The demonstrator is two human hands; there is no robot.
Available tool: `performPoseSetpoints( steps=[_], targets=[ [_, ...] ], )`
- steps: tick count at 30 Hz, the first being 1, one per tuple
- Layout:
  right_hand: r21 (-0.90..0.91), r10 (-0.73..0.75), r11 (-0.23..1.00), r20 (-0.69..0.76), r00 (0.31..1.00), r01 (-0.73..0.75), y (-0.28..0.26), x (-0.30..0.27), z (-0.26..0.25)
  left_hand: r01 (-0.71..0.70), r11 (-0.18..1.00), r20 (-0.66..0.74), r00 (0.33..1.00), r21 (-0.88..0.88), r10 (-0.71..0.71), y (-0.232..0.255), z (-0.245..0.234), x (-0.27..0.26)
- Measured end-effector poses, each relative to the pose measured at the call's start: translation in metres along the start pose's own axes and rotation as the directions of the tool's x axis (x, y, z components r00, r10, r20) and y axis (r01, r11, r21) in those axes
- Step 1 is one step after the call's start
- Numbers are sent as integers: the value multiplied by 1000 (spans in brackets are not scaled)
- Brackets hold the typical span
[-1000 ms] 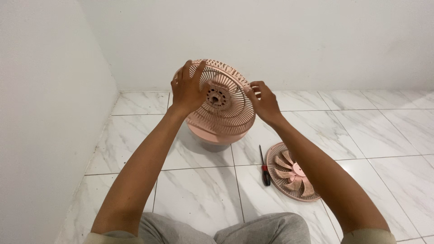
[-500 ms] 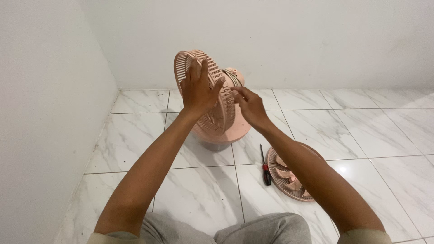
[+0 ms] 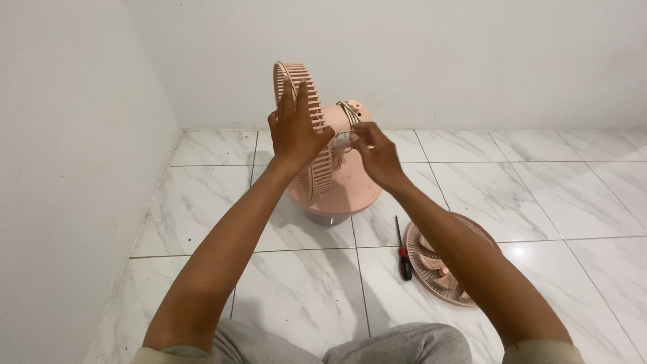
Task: The person assembles a pink electric fan by attaching the front grille, inserting the fan blade, securing it with a nut, and fastening the rear grille with a screwdriver. The person works on a tiled floor with the fan base and components visible.
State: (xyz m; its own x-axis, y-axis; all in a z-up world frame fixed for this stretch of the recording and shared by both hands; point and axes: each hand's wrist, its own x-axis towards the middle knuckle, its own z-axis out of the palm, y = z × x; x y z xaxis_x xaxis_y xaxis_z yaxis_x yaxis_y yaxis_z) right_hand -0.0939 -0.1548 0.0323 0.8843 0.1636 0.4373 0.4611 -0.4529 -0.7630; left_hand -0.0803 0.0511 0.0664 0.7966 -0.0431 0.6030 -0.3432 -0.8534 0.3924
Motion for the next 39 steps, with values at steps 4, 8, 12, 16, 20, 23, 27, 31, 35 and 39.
performPoseSetpoints(
  steps=[4, 8, 12, 16, 20, 23, 27, 31, 35, 39],
  targets=[
    [-233, -43, 972, -52, 998, 29, 15, 11, -11, 44, 999, 73, 996, -11, -43, -11, -6, 10],
    [-483, 6, 875, -2, 1000, -7, 29, 27, -15, 41, 999, 139, 990, -29, -37, -29, -9, 23],
    [-508, 91, 859, 33, 995, -62, 41, 41, -16, 26, 999, 185, 982, -33, -20, -50, -8, 35],
    [-497, 116, 865, 56, 992, -73, 52, 57, -12, 4, 996, 196, 981, -92, 14, -65, -3, 44],
    [-542, 191, 832, 71, 979, -123, 62, 68, -1, 23, 988, 240, 971, -153, 14, -73, -1, 52],
    [-537, 160, 835, 38, 986, -115, 69, 67, 2, 29, 977, 253, 967, -211, 26, -75, -4, 56],
    [-528, 56, 848, -7, 998, -52, 73, 65, 3, 35, 976, 258, 966, -215, 22, -77, -8, 56],
    [-544, 80, 832, -70, 994, -106, 69, 64, 7, -89, 987, 83, 991, -135, 101, -71, -3, 45],
    [-557, 6, 825, -164, 986, -97, 61, 57, 20, -248, 965, -200, 945, 83, 259, -57, 8, 14],
    [-556, -100, 829, -261, 960, -64, 57, 51, 35, -257, 961, -104, 963, -99, 247, -43, 31, -15]
  ],
)
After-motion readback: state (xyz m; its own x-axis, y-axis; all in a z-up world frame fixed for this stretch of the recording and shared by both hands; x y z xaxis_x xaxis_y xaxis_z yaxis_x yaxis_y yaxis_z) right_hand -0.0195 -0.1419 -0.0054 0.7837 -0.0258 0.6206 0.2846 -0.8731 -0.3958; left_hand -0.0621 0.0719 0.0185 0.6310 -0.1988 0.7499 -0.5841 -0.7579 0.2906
